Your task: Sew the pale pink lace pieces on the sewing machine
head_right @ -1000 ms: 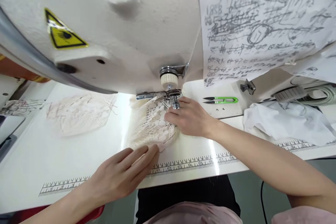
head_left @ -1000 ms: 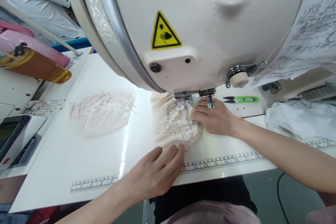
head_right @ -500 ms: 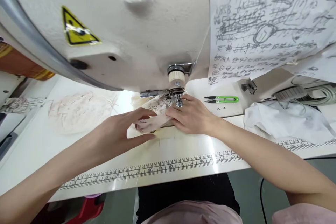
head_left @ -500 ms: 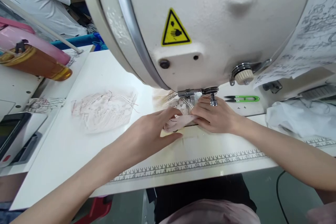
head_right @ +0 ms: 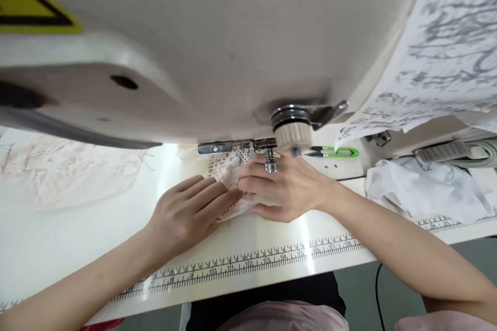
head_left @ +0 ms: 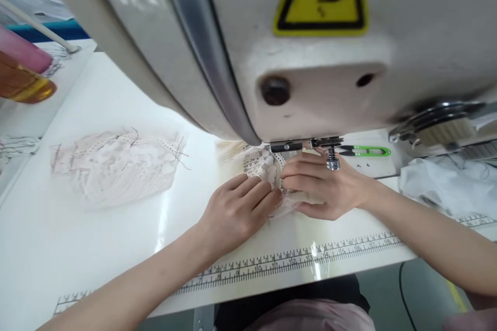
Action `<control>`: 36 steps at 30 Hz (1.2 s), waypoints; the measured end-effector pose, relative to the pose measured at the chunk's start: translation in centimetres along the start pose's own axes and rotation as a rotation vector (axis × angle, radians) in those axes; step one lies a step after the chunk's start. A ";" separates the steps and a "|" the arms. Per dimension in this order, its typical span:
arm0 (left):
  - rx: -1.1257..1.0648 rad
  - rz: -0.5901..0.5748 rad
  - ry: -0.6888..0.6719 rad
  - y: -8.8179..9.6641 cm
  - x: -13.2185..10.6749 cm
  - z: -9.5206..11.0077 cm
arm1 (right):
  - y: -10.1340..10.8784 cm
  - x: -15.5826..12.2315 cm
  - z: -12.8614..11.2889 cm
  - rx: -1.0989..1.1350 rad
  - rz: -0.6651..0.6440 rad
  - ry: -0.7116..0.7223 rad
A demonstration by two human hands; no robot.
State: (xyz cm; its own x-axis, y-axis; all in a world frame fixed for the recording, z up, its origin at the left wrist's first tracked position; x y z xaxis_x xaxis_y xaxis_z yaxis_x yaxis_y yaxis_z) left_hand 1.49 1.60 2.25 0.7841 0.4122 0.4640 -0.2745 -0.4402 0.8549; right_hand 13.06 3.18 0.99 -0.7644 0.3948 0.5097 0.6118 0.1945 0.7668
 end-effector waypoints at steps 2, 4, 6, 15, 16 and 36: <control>0.016 0.022 -0.002 0.2 -0.1 0.1 | -0.4 0.0 0.4 0.012 -0.042 -0.049; 0.029 0.030 0.009 0.4 -0.1 0.0 | -0.5 0.1 0.4 -0.026 -0.049 -0.048; 0.057 0.031 0.015 0.5 -0.1 -0.1 | -0.3 0.2 0.1 -0.098 -0.041 -0.005; 0.090 0.044 -0.039 0.3 -0.1 0.2 | 0.5 0.4 -0.4 -0.075 0.072 0.069; 0.059 0.015 -0.035 0.0 -0.2 0.2 | 0.5 0.3 -0.3 -0.069 0.093 0.067; 0.004 -0.126 0.069 -1.6 -0.4 -0.7 | 0.0 -0.4 -0.3 -0.486 0.138 -0.025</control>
State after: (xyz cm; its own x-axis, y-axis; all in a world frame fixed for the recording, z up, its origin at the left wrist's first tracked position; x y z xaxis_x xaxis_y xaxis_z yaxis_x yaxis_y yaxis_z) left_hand 1.23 2.70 0.88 0.7719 0.5183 0.3682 -0.1744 -0.3843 0.9066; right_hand 13.27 2.76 0.93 -0.6740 0.4102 0.6144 0.5368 -0.2993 0.7888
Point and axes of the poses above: each hand's wrist, its own x-axis towards the middle knuckle, its own y-axis out of the back of the hand, z = x × y, the point moved 7 cm from there along x, towards the middle knuckle, and after that the axes turned 13 degrees about x, right-handed, at the moved point
